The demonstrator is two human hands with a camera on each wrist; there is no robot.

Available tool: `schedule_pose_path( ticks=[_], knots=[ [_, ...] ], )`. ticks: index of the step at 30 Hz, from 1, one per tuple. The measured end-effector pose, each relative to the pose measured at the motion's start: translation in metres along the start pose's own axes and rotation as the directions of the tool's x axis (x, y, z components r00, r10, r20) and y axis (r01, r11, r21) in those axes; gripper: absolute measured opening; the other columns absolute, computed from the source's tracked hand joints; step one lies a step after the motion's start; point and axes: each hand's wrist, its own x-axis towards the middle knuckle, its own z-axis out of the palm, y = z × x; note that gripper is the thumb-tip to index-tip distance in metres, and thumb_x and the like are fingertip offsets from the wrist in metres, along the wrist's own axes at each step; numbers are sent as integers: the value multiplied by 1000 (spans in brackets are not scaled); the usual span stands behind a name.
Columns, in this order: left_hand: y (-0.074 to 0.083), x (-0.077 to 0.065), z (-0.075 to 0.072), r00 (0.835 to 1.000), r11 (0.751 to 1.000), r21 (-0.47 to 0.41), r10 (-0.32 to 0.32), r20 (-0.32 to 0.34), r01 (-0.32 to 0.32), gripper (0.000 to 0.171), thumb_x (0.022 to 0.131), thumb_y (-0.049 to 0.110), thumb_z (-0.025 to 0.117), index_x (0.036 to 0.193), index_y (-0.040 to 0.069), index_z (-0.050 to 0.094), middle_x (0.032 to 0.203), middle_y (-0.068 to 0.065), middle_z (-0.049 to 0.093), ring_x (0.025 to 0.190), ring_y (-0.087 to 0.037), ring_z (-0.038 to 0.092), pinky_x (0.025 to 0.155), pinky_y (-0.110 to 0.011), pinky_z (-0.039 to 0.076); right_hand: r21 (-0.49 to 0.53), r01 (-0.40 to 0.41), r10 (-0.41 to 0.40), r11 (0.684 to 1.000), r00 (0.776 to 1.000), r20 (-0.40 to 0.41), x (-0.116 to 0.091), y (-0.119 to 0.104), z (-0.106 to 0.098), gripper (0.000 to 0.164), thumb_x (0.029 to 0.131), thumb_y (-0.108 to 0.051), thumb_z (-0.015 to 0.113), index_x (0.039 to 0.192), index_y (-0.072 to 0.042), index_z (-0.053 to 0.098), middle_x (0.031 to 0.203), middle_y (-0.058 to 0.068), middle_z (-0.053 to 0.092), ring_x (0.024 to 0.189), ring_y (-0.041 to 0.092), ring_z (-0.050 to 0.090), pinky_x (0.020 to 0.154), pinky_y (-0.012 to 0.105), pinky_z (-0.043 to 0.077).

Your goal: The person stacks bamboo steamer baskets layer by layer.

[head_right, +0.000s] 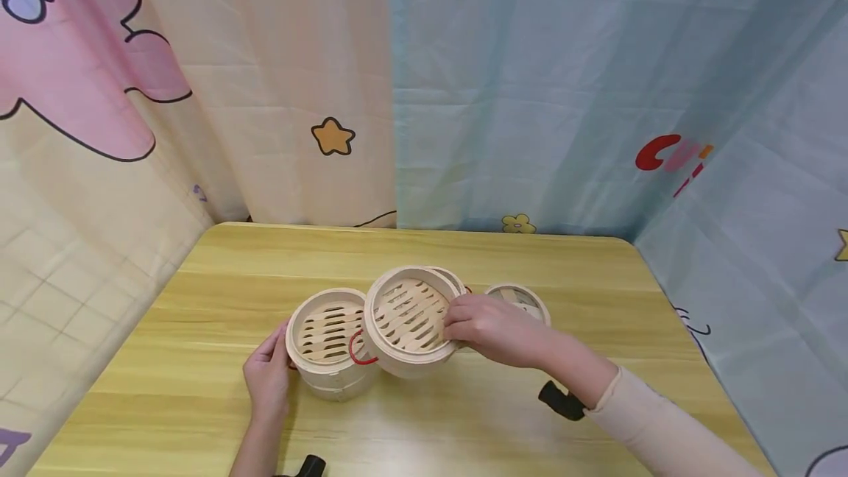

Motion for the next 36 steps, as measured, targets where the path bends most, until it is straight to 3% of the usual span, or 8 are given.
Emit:
schedule_pose_path(
  ticks=[2,5,10,15,25,33,36],
  knots=[
    [-1,-1,1,1000,1000,4,-15,-5,15,35,89,21,61,112,-6,62,96,10,67,92,-2,61,65,-15,50,9,23,-23,1000,1000,12,12,3,1,5,82,-10,70,86,-11,69,92,-3,63,93,16,56,81,28,48],
    [-1,-1,1,1000,1000,11,-19,-10,19,35,90,20,60,113,-6,61,100,5,67,93,-2,60,69,-15,50,14,68,-68,998,997,33,30,8,5,12,76,-4,73,86,-10,69,90,-2,62,92,16,56,82,26,48],
    [-1,2,2,1000,1000,17,9,-7,-9,35,90,18,60,112,-8,60,107,-5,65,96,-2,59,78,-18,48,38,86,-88,996,994,66,60,15,12,12,76,-1,72,86,-9,69,87,-2,62,88,15,54,79,23,47],
    [-3,2,2,999,999,-20,34,17,-34,35,90,17,61,111,-10,60,97,5,68,92,-4,61,76,-18,49,22,64,-66,998,993,94,82,17,19,14,76,0,72,87,-9,69,88,-1,62,88,15,54,79,22,47],
    [-2,2,3,999,997,-62,54,4,-54,29,87,8,62,109,-12,60,90,10,68,89,-2,60,69,-14,49,-10,66,-64,998,990,126,98,15,30,16,76,-1,72,88,-11,70,92,-2,63,92,15,55,82,24,47],
    [-3,-2,0,996,991,-97,86,-25,-89,14,86,2,62,97,7,70,86,10,67,82,-2,61,68,-14,49,-29,88,-83,996,987,141,106,10,36,22,71,4,71,88,-10,69,90,-1,63,89,15,55,79,24,47],
    [-3,-2,0,995,991,-92,91,-36,-94,15,86,0,62,97,6,69,85,11,67,81,-1,61,67,-13,50,-32,83,-76,996,984,163,107,9,37,22,72,4,70,89,-11,69,90,-1,63,90,15,55,80,22,46]
  ],
)
